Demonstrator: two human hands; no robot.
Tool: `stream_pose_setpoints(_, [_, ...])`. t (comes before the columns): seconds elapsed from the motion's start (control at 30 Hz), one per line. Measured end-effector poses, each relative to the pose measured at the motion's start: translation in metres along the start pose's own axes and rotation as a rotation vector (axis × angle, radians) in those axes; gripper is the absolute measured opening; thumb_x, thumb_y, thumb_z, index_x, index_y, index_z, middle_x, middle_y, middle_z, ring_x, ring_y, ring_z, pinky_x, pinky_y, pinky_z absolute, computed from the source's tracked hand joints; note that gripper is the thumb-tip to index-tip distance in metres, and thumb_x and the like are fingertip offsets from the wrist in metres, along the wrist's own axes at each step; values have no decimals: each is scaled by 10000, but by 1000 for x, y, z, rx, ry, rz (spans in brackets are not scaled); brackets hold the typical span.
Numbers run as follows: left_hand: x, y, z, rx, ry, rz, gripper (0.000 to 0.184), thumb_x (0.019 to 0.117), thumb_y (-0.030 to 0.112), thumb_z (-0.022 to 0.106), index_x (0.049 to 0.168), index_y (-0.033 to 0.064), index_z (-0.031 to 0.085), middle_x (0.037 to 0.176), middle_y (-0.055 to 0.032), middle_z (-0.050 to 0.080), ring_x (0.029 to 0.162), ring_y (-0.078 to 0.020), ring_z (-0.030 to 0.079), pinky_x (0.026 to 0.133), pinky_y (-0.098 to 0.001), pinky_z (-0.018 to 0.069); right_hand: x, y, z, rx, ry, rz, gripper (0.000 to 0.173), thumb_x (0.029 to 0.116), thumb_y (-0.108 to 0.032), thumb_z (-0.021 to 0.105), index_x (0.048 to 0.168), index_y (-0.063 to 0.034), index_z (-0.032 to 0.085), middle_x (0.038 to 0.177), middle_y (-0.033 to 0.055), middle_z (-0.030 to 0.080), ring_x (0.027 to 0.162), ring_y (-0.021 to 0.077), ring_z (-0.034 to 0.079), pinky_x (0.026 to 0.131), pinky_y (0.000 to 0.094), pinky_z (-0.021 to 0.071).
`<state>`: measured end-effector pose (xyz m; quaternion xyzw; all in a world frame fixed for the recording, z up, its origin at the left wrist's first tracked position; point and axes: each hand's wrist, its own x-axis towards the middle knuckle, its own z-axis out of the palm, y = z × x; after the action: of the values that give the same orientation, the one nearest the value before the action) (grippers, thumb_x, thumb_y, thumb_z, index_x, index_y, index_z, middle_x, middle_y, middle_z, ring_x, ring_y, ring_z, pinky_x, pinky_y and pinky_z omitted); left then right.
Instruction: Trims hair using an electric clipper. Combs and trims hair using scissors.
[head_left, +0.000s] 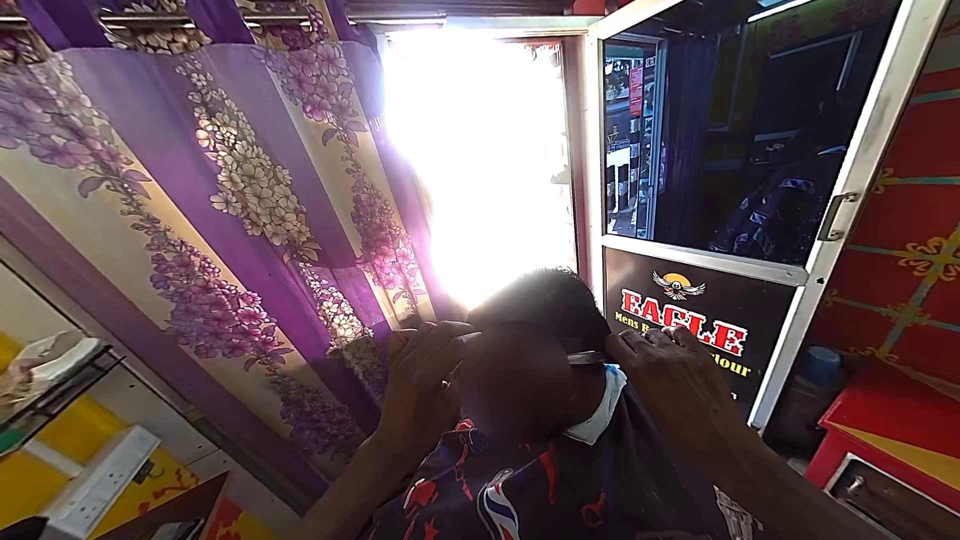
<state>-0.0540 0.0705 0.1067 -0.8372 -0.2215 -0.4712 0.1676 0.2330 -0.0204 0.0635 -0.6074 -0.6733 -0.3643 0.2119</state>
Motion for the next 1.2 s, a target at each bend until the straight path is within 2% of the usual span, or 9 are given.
stream_pose_setpoints(0.13, [1, 0, 0, -1, 2, 12, 190, 965, 297, 666, 1097, 241, 790, 1108, 78, 729, 961, -69, 626, 851, -383, 406, 1, -1, 0, -11, 3, 32, 388, 710, 120, 818, 1022, -81, 703, 949, 105, 711, 891, 306, 711, 744, 469, 551])
stream_pose_setpoints(0.3, [-2, 1, 2, -70, 139, -73, 226, 975, 309, 667, 1151, 202, 760, 1130, 50, 723, 989, -55, 634, 898, -379, 421, -2, 5, 1, 151, 74, 88, 387, 716, 109, 809, 1033, -95, 721, 881, 84, 721, 760, 283, 714, 683, 473, 560])
stream_pose_setpoints(0.47, [-7, -10, 4, -96, 5, -141, 211, 1008, 311, 579, 1036, 226, 770, 842, 147, 690, 728, 19, 579, 796, -366, 417, -6, 20, 0, 278, 98, 174, 305, 750, 71, 797, 999, -94, 733, 876, 81, 727, 772, 299, 722, 667, 520, 571])
stream_pose_setpoints(0.57, [-20, -15, 10, -121, -67, -139, 221, 1004, 333, 583, 993, 231, 779, 791, 154, 676, 685, 29, 568, 814, -377, 415, -8, 25, 0, 231, 102, 159, 321, 751, 75, 795, 1026, -82, 741, 918, 88, 747, 794, 304, 736, 676, 528, 569])
stream_pose_setpoints(0.8, [-47, -16, 11, -295, -197, -249, 246, 997, 405, 595, 1019, 262, 794, 979, 159, 733, 858, 25, 646, 890, -410, 449, -10, 32, -6, 155, 40, 107, 405, 741, 56, 817, 1111, -91, 741, 1026, 117, 746, 945, 338, 736, 821, 561, 569])
stream_pose_setpoints(0.87, [-45, -17, 4, -454, -304, -393, 259, 966, 436, 653, 1060, 238, 791, 1013, 128, 737, 893, -14, 679, 836, -292, 565, -9, 31, -9, 87, 40, 91, 397, 750, 104, 783, 1106, -68, 746, 986, 131, 749, 898, 343, 740, 814, 558, 568])
stream_pose_setpoints(0.93, [-40, -16, 0, -566, -348, -517, 242, 910, 377, 738, 1069, 199, 781, 1008, 81, 739, 883, -59, 691, 781, -255, 584, -6, 28, -14, 33, 37, 85, 415, 748, 116, 783, 1125, -52, 739, 1002, 139, 749, 883, 346, 740, 806, 555, 563])
stream_pose_setpoints(1.07, [-35, -17, 2, -461, -242, -477, 193, 859, 337, 781, 1035, 258, 790, 992, 131, 730, 851, -48, 664, 748, -278, 555, 0, 23, -20, -33, 11, 48, 487, 687, 98, 848, 1138, -42, 728, 1053, 155, 739, 928, 370, 729, 833, 573, 556])
stream_pose_setpoints(1.2, [-35, -18, 14, -298, -66, -334, 181, 879, 338, 758, 1053, 300, 790, 1050, 175, 724, 943, -30, 651, 905, -422, 491, 3, 15, -22, -92, -1, 12, 454, 676, 117, 836, 1088, -45, 738, 984, 147, 745, 876, 347, 735, 807, 545, 554])
